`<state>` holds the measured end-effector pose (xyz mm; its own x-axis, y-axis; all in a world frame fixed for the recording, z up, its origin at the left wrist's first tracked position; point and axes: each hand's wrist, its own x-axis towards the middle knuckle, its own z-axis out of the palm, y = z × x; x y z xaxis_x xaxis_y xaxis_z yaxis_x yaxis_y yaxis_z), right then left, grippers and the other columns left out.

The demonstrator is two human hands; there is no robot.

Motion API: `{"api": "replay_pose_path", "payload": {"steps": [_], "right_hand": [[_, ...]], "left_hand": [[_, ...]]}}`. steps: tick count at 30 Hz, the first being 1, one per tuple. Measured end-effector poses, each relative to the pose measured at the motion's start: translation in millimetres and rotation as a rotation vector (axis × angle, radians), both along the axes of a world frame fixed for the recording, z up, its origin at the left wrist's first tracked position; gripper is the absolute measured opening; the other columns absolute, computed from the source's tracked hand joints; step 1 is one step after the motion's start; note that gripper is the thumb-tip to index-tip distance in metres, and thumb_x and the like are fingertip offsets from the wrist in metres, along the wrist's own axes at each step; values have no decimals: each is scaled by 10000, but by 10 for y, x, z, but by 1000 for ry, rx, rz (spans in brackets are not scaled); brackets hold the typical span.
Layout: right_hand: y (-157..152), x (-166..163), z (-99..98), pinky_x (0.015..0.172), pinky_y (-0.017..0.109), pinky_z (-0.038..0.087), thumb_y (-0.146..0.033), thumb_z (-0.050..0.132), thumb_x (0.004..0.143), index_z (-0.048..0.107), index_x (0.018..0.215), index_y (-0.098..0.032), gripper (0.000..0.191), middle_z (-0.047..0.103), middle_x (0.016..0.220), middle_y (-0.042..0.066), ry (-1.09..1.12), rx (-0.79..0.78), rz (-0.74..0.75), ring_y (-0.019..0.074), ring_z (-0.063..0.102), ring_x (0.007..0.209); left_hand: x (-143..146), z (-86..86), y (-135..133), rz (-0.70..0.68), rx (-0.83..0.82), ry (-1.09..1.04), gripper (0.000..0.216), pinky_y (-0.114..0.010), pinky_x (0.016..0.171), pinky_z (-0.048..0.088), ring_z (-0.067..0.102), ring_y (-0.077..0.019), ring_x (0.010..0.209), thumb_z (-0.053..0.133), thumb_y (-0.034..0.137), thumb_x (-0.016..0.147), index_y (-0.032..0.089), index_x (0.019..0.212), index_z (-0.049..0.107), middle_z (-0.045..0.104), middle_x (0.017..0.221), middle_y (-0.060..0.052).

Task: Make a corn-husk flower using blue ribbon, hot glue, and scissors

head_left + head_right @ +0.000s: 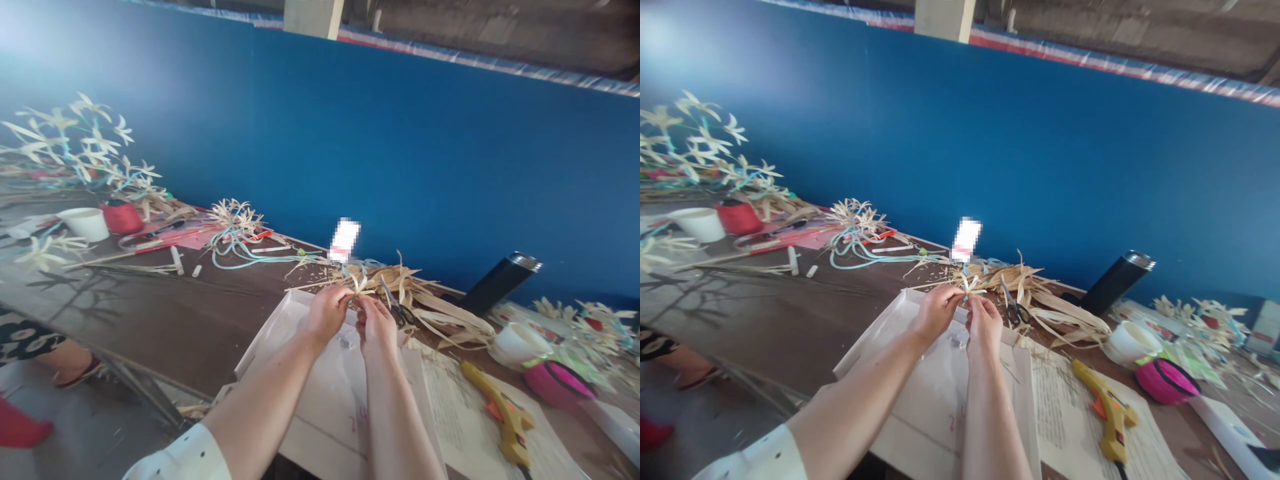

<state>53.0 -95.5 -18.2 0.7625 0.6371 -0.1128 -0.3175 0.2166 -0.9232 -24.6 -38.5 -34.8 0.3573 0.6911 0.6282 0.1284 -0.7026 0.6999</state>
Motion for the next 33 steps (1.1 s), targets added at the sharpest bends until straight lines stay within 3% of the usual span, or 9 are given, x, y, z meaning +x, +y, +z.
{"api": "replay_pose_path", "payload": {"steps": [33], "right_hand": [[23,-12,-62,341,169,185,-301,727,565,642,690,-154,211,426,408,-70,-146,-76,-39,45,293,369]], "left_hand": [[3,-35,-18,158,185,147,184,-247,683,383,537,-147,755,469,174,838,173,698,589,606,724,-34]]}}
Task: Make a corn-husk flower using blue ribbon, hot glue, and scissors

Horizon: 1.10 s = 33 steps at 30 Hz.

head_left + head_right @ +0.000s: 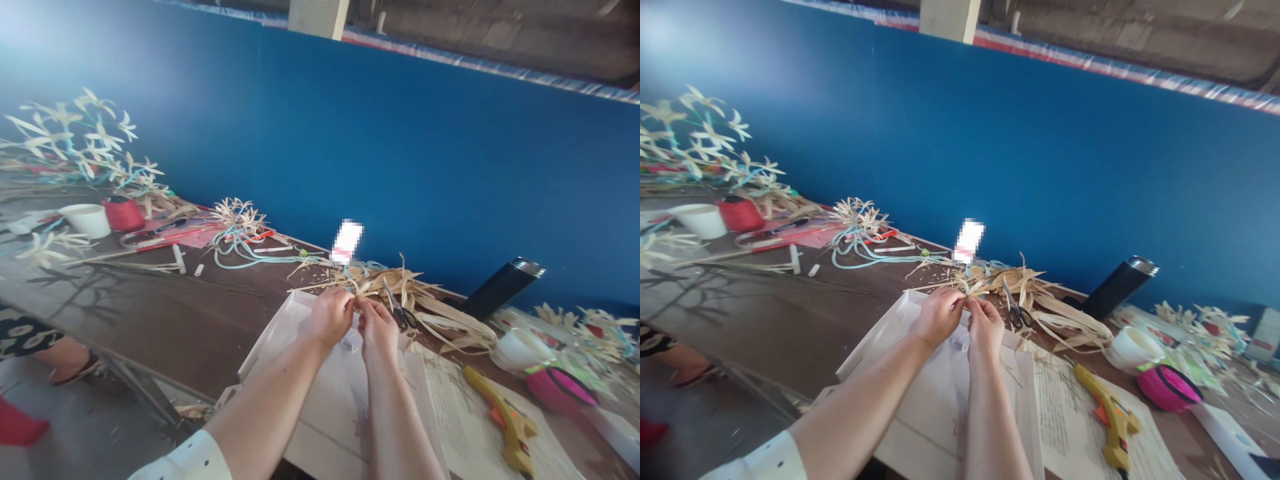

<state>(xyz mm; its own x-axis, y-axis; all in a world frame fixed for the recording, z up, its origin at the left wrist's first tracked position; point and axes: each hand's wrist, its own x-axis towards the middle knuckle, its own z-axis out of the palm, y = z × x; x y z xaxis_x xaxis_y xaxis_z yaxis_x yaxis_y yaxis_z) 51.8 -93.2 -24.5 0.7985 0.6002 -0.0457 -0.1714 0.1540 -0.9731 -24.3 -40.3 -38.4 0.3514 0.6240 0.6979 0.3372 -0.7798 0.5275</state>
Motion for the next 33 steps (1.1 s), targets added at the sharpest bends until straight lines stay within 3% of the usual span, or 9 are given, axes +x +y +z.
{"api": "replay_pose_path", "payload": {"steps": [16,21,27,33], "right_hand": [[28,16,-96,377,194,231,-350,747,540,672,718,-132,291,466,443,-43,-63,37,-37,64,336,404],[19,-12,-62,374,208,220,-422,745,565,708,837,-130,401,421,412,-61,-86,0,8,66,312,383],[5,-22,-26,404,219,306,-450,727,591,701,819,-138,387,577,556,-4,-298,-26,-22,83,402,430],[18,10,-77,391,206,282,-459,738,594,679,870,-158,412,589,585,-13,-213,24,46,68,390,417]], "left_hand": [[-9,1,-6,5,134,124,191,-291,709,403,526,-176,771,430,172,841,168,701,561,593,740,-50],[-33,14,-9,62,93,92,196,-278,696,401,537,-169,771,436,183,846,170,708,574,606,752,-53],[-59,33,-18,112,5,23,166,-268,695,398,551,-167,794,460,195,844,182,755,600,622,767,-40],[-77,72,-44,100,6,16,176,-273,689,401,554,-171,791,453,197,850,184,772,611,629,777,-44]]}}
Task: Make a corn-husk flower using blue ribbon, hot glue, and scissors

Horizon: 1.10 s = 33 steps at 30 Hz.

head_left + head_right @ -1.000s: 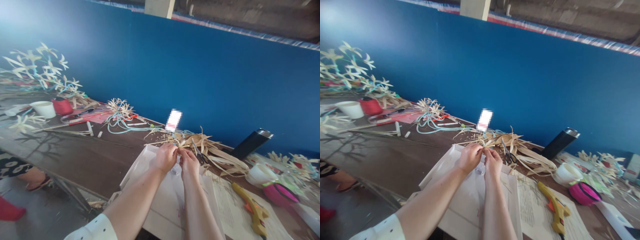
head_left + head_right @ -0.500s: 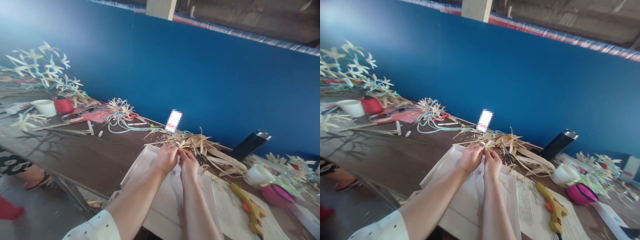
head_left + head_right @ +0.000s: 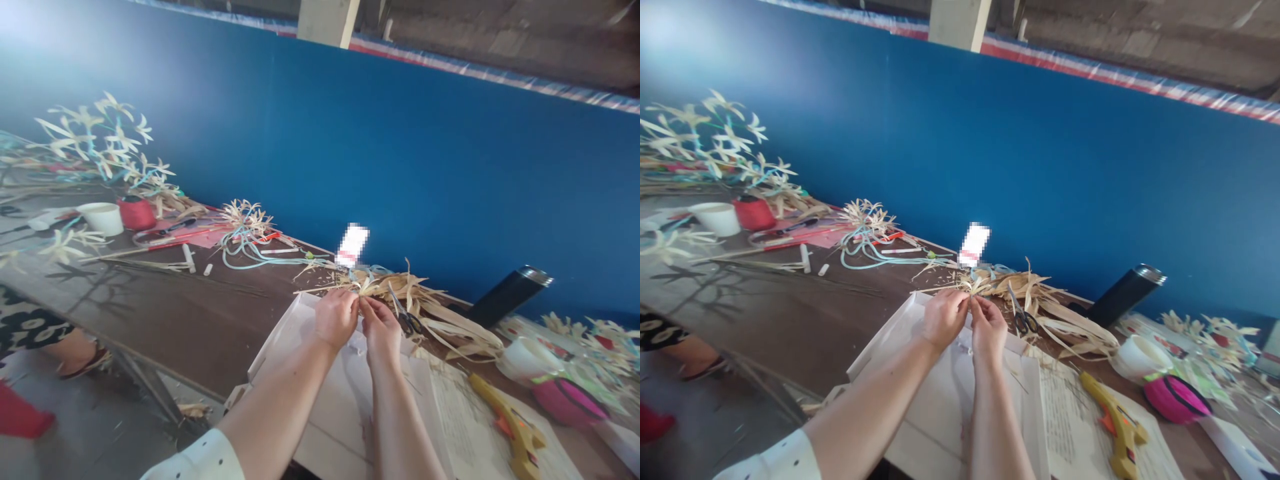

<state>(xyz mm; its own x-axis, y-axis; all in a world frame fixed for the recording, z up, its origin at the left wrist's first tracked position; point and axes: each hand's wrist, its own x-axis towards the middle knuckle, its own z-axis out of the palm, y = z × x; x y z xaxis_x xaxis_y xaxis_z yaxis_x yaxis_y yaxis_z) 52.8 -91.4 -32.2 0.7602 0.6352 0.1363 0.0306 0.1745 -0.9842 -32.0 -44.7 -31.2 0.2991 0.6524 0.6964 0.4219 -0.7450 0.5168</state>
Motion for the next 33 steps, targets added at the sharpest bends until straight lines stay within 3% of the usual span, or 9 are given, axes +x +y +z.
{"api": "replay_pose_path", "payload": {"steps": [7,18,28,33], "right_hand": [[-2,-19,0,394,201,266,-437,743,599,686,831,-150,374,542,523,-34,18,4,-12,58,351,410],[10,41,-39,428,225,323,-533,696,587,713,878,-126,501,550,500,-8,-133,-39,-75,108,457,459],[-10,56,-32,438,227,331,-507,708,578,725,801,-139,431,605,549,17,-186,-80,-99,128,487,494],[-2,42,-12,434,221,332,-473,716,596,720,844,-144,412,610,581,8,-126,-73,-38,100,447,462]], "left_hand": [[-9,8,-2,-43,17,14,192,-281,727,415,552,-178,822,437,193,860,188,823,625,639,807,-51],[-7,9,1,-64,37,49,187,-281,721,412,543,-179,815,432,193,861,177,789,604,627,800,-52],[40,-44,14,-73,56,70,213,-286,716,409,544,-180,792,420,186,854,164,721,586,615,760,-59],[35,-24,4,-57,-53,-25,180,-266,706,411,560,-168,799,465,185,832,172,748,623,640,776,-47]]}}
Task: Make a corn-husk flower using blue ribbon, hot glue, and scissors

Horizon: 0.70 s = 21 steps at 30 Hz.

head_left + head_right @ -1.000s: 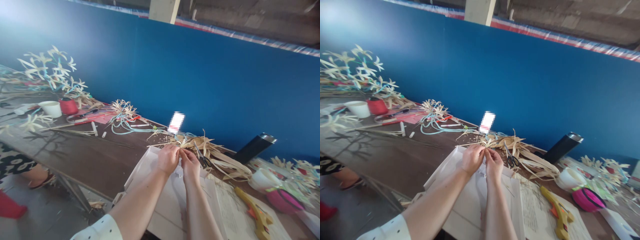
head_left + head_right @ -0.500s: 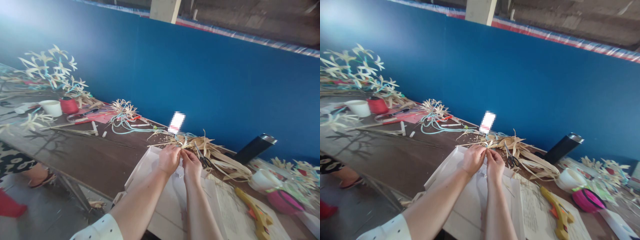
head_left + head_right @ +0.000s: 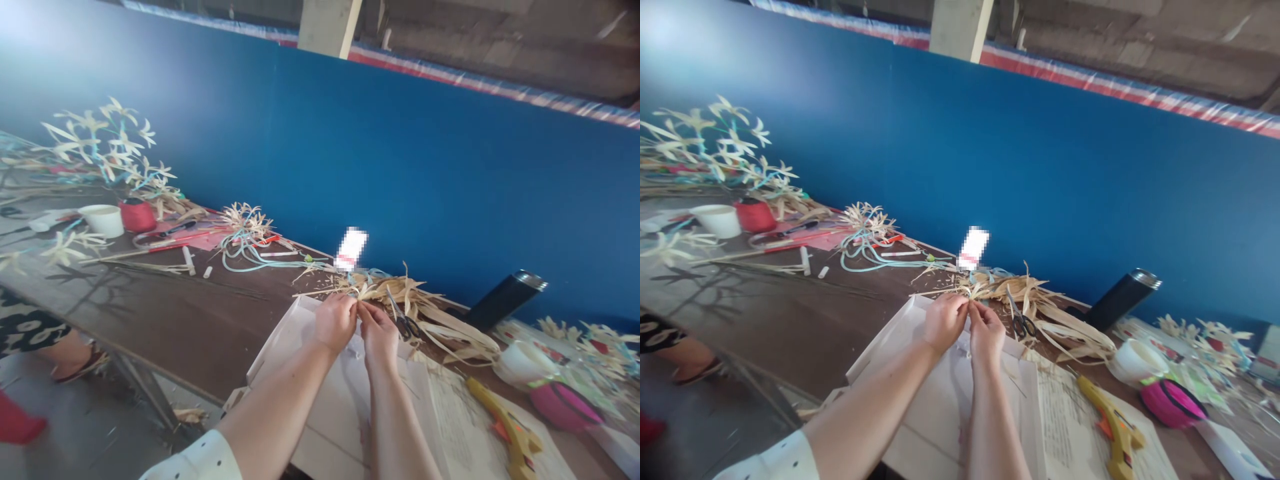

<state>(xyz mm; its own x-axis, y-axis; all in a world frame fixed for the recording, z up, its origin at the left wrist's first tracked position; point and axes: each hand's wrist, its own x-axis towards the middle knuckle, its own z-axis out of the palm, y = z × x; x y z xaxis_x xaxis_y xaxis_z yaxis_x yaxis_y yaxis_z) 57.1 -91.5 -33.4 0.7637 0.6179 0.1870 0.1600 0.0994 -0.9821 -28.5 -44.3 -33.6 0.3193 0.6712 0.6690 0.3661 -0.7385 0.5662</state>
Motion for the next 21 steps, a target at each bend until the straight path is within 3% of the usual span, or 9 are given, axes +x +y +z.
{"api": "replay_pose_path", "payload": {"steps": [6,10,16,21], "right_hand": [[-17,24,-13,392,209,295,-463,713,612,689,934,-149,451,624,642,16,101,34,-1,85,433,442],[-32,10,1,394,212,292,-448,712,613,699,930,-166,424,639,669,22,61,-66,143,101,469,470],[-26,-14,21,435,231,314,-456,696,622,716,821,-157,359,595,558,-3,-81,-89,117,99,432,449],[-11,-1,-9,442,231,322,-467,677,645,703,805,-161,346,604,592,1,-91,-73,78,100,426,457]], "left_hand": [[28,33,104,-94,-434,-235,165,-234,663,448,612,-134,731,541,258,791,192,800,692,693,777,-18],[46,30,191,-197,-682,-421,165,-233,683,492,644,-141,756,591,262,743,180,825,708,712,798,-24],[44,22,206,-203,-671,-472,163,-254,773,504,650,-152,834,629,269,722,188,832,718,715,861,-33],[22,61,168,-162,-508,-364,175,-252,758,482,635,-145,819,593,297,768,189,829,716,708,839,-33]]}}
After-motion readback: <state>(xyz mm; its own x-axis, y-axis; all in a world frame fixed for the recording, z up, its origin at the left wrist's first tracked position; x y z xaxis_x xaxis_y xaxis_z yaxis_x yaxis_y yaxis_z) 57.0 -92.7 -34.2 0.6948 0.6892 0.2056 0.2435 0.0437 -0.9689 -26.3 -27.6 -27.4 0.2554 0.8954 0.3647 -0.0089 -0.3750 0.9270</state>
